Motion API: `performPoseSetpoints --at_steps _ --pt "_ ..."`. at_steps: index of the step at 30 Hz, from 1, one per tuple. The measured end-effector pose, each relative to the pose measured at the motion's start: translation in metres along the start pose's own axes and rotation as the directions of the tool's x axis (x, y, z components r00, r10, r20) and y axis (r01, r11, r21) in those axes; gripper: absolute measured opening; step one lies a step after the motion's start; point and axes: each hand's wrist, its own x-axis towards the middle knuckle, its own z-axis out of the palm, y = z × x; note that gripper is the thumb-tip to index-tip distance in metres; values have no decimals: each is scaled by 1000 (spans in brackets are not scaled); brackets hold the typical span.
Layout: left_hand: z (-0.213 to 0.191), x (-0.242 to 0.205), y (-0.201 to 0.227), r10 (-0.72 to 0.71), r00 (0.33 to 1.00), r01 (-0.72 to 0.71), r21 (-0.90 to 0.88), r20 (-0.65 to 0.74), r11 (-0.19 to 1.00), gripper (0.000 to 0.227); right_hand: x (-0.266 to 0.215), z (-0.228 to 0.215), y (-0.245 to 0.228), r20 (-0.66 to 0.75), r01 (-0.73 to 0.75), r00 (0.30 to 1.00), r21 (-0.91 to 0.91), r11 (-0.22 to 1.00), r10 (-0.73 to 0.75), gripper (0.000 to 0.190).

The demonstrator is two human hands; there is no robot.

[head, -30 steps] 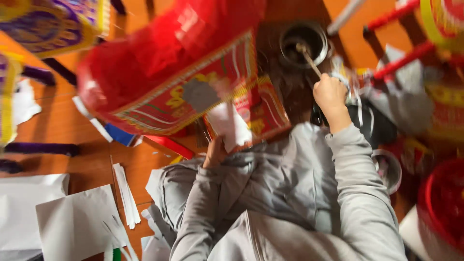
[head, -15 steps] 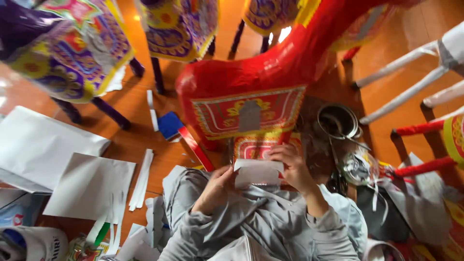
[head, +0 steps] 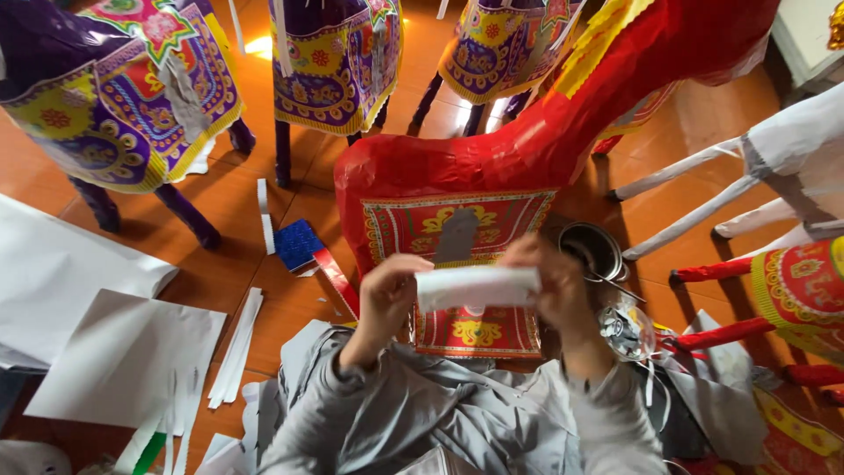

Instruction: Assembling and decorating paper-mache horse figurines with colorful paper, adhesives, and decorative elements.

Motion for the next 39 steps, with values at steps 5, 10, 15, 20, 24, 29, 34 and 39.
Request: performPoseSetpoints --at_steps 5,10,15,20,24,29,34,39 --pt "3 104 -18 96 942 -121 -58 -321 991 20 138 -12 -17 -76 306 901 -590 747 -428 18" --pt "-15 154 -31 85 950 4 286 -300 958 17 200 -3 65 -187 52 955 -661 749 -231 26" --pt "-20 160 -48 254 964 -102 777 -77 622 28 202 3 95 -71 -67 997 -810 583 15 10" --pt "-12 158 -43 87 996 -32 930 0 367 28 200 12 108 75 73 997 -937 341 -8 23" --pt "-12 154 -53 181 983 -71 958 20 278 28 200 16 101 58 39 997 -946 322 48 27" --pt "-18 147 -79 170 978 -158 960 121 231 46 202 14 104 49 15 994 -952 307 102 32" --pt "-22 150 -57 82 978 -206 941 191 269 85 229 12 135 146 53 955 -939 339 258 33" --pt "-25 150 -57 -10 966 -247 939 257 238 109 266 26 161 428 50 825 -704 708 368 63"
